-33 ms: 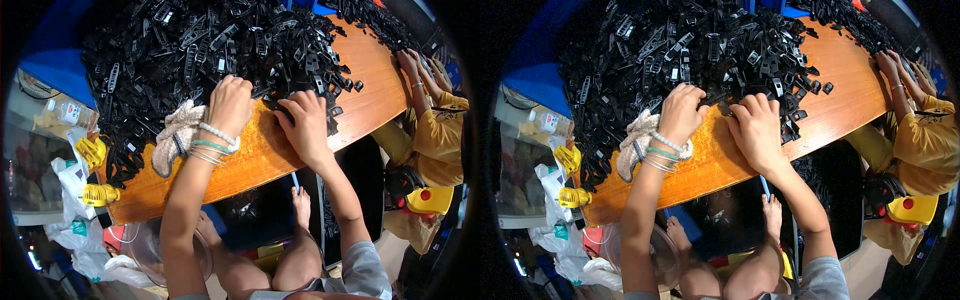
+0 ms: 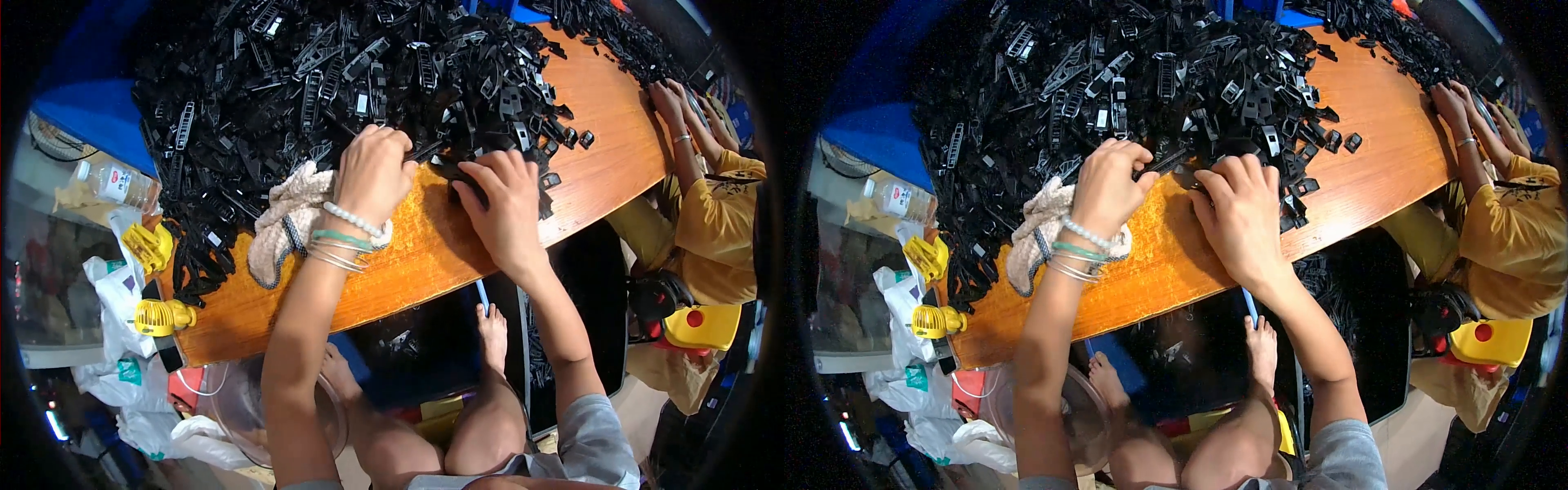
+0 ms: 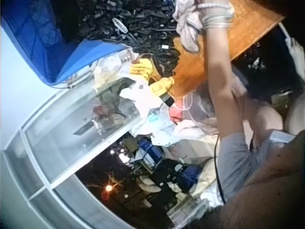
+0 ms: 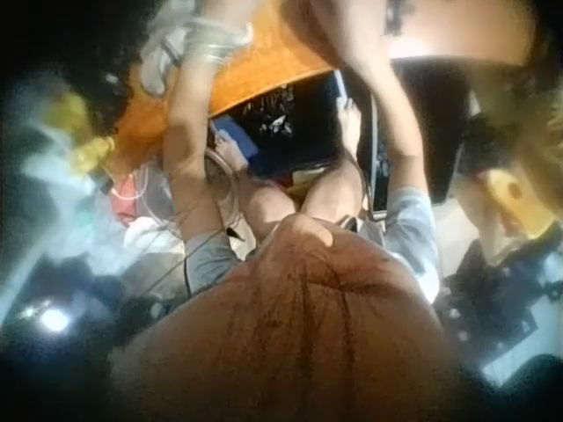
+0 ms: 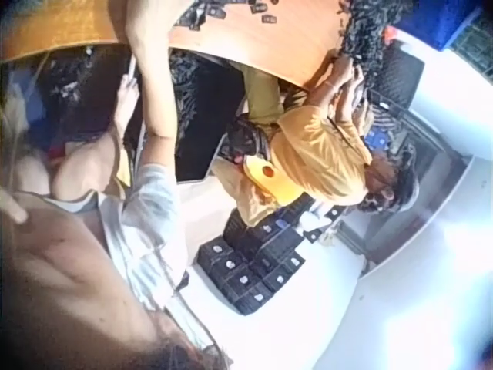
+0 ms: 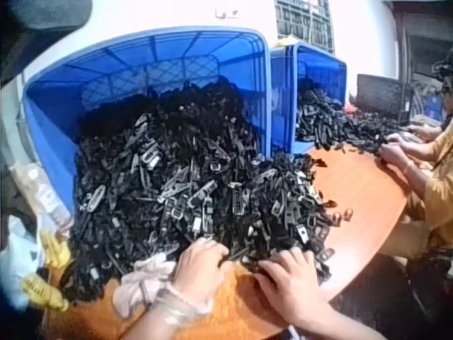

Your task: The person assembles black plastic components by picking up plastic parts from a table, snapping smaller plastic pieces onto them by hand, and placing the assembled pieces into a container below.

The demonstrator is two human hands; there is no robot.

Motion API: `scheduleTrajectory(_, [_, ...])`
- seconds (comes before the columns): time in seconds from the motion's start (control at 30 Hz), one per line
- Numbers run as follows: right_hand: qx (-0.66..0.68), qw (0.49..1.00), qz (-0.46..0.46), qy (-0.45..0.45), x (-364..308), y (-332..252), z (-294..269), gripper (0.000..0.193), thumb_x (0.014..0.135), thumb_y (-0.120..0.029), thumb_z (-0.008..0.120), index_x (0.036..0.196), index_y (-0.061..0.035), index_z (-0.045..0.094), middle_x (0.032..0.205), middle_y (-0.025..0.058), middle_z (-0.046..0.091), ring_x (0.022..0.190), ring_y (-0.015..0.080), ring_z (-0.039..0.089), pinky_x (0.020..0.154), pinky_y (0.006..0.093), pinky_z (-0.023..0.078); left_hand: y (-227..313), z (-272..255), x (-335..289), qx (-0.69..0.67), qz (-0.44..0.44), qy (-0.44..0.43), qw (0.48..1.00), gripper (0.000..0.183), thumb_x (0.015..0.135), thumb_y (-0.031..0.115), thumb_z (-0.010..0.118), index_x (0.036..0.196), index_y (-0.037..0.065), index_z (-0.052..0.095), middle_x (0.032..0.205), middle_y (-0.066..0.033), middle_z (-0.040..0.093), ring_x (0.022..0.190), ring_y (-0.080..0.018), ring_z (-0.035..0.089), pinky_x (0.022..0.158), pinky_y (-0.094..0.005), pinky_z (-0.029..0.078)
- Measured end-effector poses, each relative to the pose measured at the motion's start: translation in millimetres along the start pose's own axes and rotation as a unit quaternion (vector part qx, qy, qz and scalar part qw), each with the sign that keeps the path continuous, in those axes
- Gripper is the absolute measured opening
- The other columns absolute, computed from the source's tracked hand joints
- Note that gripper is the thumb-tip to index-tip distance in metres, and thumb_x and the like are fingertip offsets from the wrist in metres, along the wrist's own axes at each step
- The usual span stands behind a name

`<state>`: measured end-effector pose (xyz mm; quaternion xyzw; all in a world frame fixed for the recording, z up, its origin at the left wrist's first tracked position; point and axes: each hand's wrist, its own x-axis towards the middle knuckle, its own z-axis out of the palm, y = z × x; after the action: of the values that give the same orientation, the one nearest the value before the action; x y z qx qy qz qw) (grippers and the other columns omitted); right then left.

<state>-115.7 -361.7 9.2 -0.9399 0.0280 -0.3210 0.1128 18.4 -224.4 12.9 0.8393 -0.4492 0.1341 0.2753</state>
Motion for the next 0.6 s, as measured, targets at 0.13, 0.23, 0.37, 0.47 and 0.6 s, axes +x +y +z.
scheduleTrajectory(0.13, [0.093, 0.995, 0.003, 0.019, -21.9, -11.0, -16.0, 0.026, 0.075, -0.009, 0.074, 0.099, -0.0036, 0.066, 0.092, 0.0089, 0.057, 0.087, 0.0269, 0.052, 0.075, 0.0369, 0.041, 10.4, -16.3, -15.5, -0.177, -0.153, -0.043, 0.971, 0.019, 0.072, 0.008, 0.081, 0.085, -0.002, 0.071, 0.069, -0.0038, 0.063, 0.059, -0.0079, 0.053, 0.055, -0.0237, 0.045])
scheduleTrajectory(0.23, [0.185, 0.982, -0.004, -0.032, -37.3, -21.8, -14.1, 0.026, 0.076, -0.009, 0.074, 0.1, -0.0027, 0.066, 0.091, 0.0105, 0.057, 0.086, 0.0288, 0.053, 0.073, 0.0377, 0.043, 8.2, -23.3, -30.4, -0.293, -0.204, -0.071, 0.931, 0.014, 0.074, 0.004, 0.079, 0.085, -0.001, 0.071, 0.067, 0.0013, 0.06, 0.058, -0.0036, 0.047, 0.051, -0.0207, 0.039])
scheduleTrajectory(0.37, [0.153, 0.987, -0.012, -0.055, -44.4, -26.8, -3.3, 0.025, 0.077, -0.01, 0.073, 0.1, -0.0027, 0.065, 0.092, 0.0093, 0.057, 0.086, 0.0276, 0.052, 0.072, 0.0376, 0.041, 10.9, -36.5, -47.2, -0.346, -0.226, -0.076, 0.907, 0.021, 0.073, 0.01, 0.08, 0.085, -0.002, 0.069, 0.063, -0.0032, 0.059, 0.055, -0.0074, 0.05, 0.052, -0.0248, 0.044])
scheduleTrajectory(0.47, [0.129, 0.991, -0.012, -0.037, -41.9, -31.2, 4.2, 0.025, 0.078, -0.01, 0.072, 0.101, -0.0029, 0.065, 0.093, 0.008, 0.058, 0.086, 0.0264, 0.052, 0.072, 0.0375, 0.039, 12.9, -31.5, -52.8, -0.317, -0.215, -0.065, 0.921, 0.013, 0.076, 0.005, 0.077, 0.079, -0.001, 0.066, 0.071, -0.0022, 0.061, 0.059, -0.0062, 0.05, 0.054, -0.023, 0.044])
scheduleTrajectory(0.6, [0.117, 0.993, -0.024, -0.013, -42.9, -30.9, 7.4, 0.026, 0.078, -0.01, 0.072, 0.102, -0.0036, 0.065, 0.094, 0.0069, 0.059, 0.086, 0.0253, 0.052, 0.073, 0.0376, 0.039, 21.2, -35.6, -54.9, -0.339, -0.198, -0.025, 0.919, 0.012, 0.081, 0.002, 0.072, 0.083, 0.001, 0.061, 0.076, -0.0004, 0.061, 0.066, -0.0046, 0.052, 0.056, -0.0217, 0.043])
